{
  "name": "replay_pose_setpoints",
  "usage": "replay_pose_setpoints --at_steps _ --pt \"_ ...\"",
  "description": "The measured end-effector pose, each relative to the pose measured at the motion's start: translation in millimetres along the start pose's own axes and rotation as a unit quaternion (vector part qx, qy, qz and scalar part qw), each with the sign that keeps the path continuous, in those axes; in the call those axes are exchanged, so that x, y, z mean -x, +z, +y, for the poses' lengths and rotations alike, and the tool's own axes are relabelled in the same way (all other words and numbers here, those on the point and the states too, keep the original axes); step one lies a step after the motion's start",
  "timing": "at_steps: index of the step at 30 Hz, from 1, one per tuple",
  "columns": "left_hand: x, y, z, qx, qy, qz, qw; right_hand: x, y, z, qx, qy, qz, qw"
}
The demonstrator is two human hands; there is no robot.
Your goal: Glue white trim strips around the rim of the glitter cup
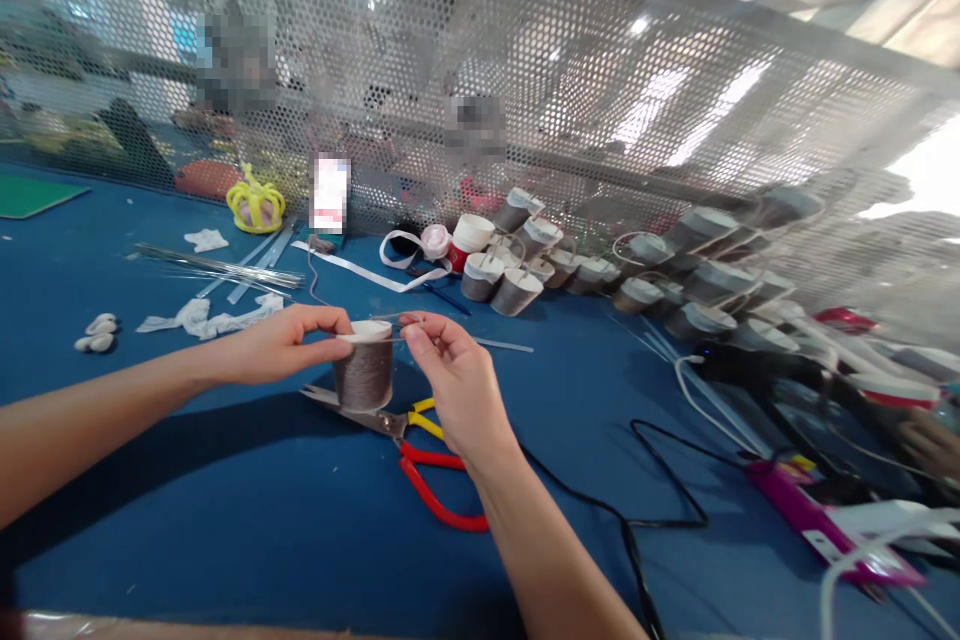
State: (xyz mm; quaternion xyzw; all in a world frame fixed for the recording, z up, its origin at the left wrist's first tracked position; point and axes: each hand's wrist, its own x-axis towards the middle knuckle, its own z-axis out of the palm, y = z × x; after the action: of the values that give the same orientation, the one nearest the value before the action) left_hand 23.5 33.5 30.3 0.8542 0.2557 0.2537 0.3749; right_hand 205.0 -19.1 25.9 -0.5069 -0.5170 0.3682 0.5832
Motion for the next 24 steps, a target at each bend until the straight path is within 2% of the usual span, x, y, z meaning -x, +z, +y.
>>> replay_pose_setpoints --at_steps 7,17,24 --pt "0.0 -0.7 0.6 0.052 -0.015 -0.019 0.998 -1.4 -1.2 7.7 -0.009 0.016 0.001 1.000" --pt "1.4 -3.0 -2.5 0.157 -0.002 -0.066 0.985 0.6 -1.4 8.3 0.001 0.040 -0.022 0.999" --pt "1.9 -4.1 -1.6 0.221 0.000 -0.071 0.973 2.8 1.0 4.8 -0.057 0.054 -0.057 0.995"
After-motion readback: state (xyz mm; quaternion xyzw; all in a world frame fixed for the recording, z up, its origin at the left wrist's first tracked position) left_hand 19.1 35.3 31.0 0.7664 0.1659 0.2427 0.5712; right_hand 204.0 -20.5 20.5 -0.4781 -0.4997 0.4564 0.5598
